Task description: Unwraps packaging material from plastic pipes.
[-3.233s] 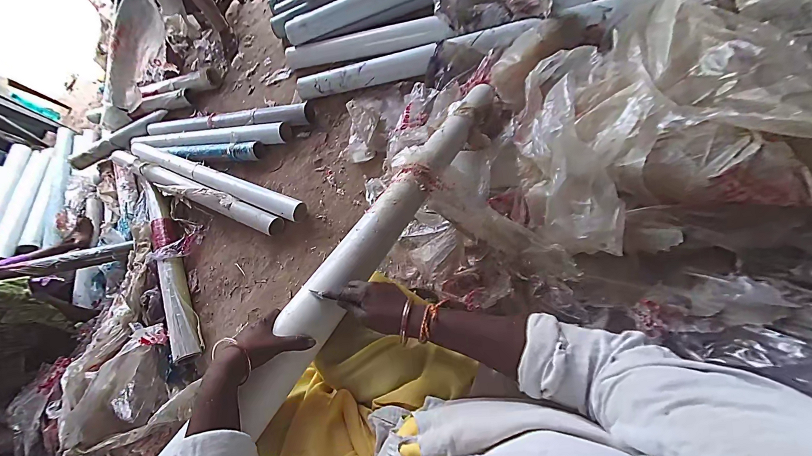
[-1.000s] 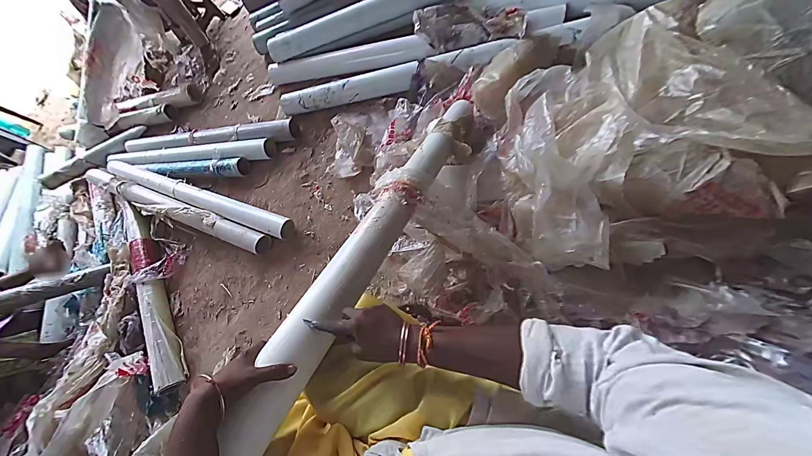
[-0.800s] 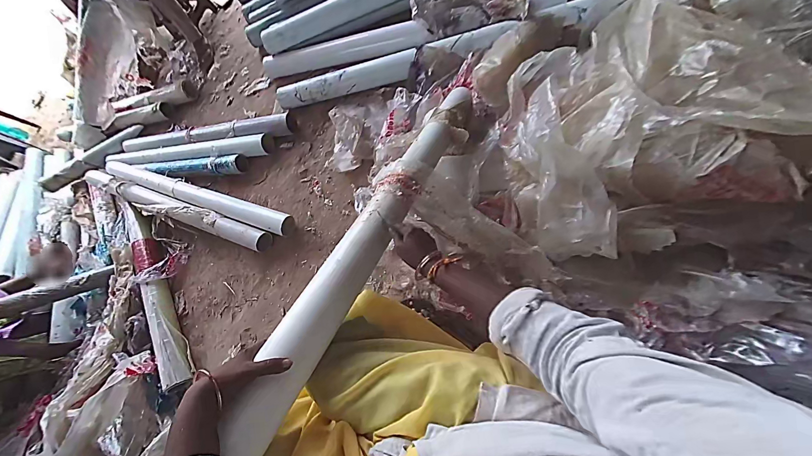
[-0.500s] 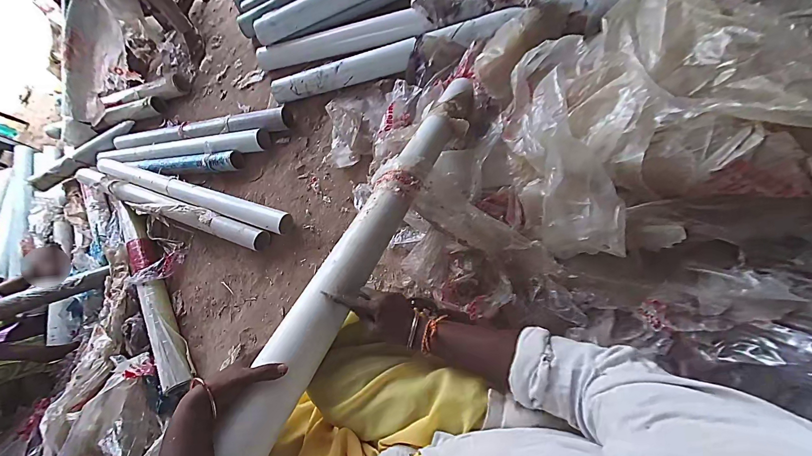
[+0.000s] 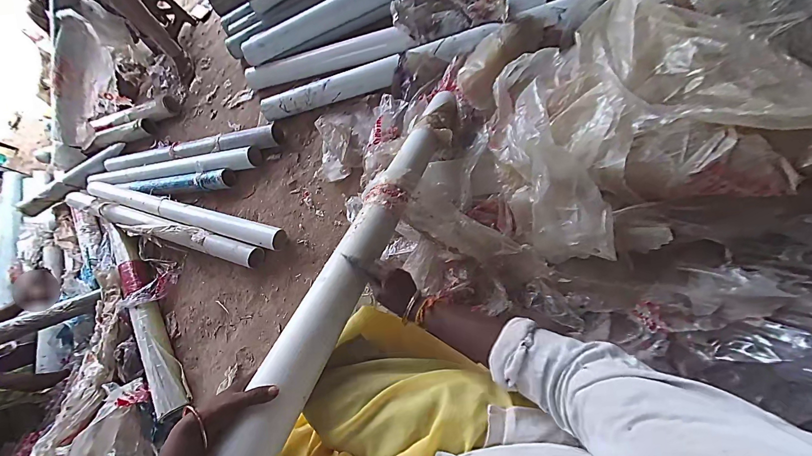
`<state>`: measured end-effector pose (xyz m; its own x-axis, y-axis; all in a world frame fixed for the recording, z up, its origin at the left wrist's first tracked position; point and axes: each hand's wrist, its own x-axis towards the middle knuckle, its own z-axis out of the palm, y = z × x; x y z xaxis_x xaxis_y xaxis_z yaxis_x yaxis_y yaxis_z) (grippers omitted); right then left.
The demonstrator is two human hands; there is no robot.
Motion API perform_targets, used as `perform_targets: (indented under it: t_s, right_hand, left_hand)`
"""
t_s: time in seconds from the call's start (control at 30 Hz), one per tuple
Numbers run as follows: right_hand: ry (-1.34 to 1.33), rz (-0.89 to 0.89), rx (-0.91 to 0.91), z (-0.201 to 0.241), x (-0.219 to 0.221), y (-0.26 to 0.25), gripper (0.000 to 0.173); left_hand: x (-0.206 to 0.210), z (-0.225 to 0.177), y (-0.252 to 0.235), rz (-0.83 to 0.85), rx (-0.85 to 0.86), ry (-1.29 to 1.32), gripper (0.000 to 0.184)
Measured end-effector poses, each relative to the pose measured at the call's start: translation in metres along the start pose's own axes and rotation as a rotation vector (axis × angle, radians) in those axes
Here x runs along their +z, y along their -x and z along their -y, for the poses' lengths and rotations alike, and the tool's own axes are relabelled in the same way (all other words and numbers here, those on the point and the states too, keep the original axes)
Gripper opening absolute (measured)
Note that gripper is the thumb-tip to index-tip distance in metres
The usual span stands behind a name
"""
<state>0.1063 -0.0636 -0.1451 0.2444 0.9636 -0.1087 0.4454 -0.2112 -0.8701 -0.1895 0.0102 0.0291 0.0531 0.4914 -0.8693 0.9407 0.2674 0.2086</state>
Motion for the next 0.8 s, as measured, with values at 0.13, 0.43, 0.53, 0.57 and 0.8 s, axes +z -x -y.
perform_targets:
  t_s: [0.13, 0.43, 0.53, 0.57, 0.8]
  right_hand:
    - [-0.014, -0.13, 0.4, -0.04, -0.046, -0.055, 0.043]
    - [-0.061, -0.045, -0.307, -0.006, 0.04, 0.03, 0.04]
    - [-0.191, -0.216, 0.196, -0.039, -0.01, -0.032, 0.04]
    - [-0.21, -0.224, 0.285, -0.041, -0.018, -0.04, 0.042]
    - [0.034, 0.166, -0.47, 0.032, 0.045, 0.061, 0.054]
  left_hand:
    - [0.004, -0.004, 0.002, -0.017, -0.075, 0.066, 0.051]
    - [0.001, 0.0, 0.0, -0.038, -0.126, 0.131, 0.044]
    - [0.0, -0.001, -0.004, -0.045, -0.149, 0.126, 0.042]
    - [0.0, 0.0, -0.005, -0.035, -0.15, 0.12, 0.043]
    - [0.003, -0.007, 0.002, -0.012, -0.098, 0.111, 0.047]
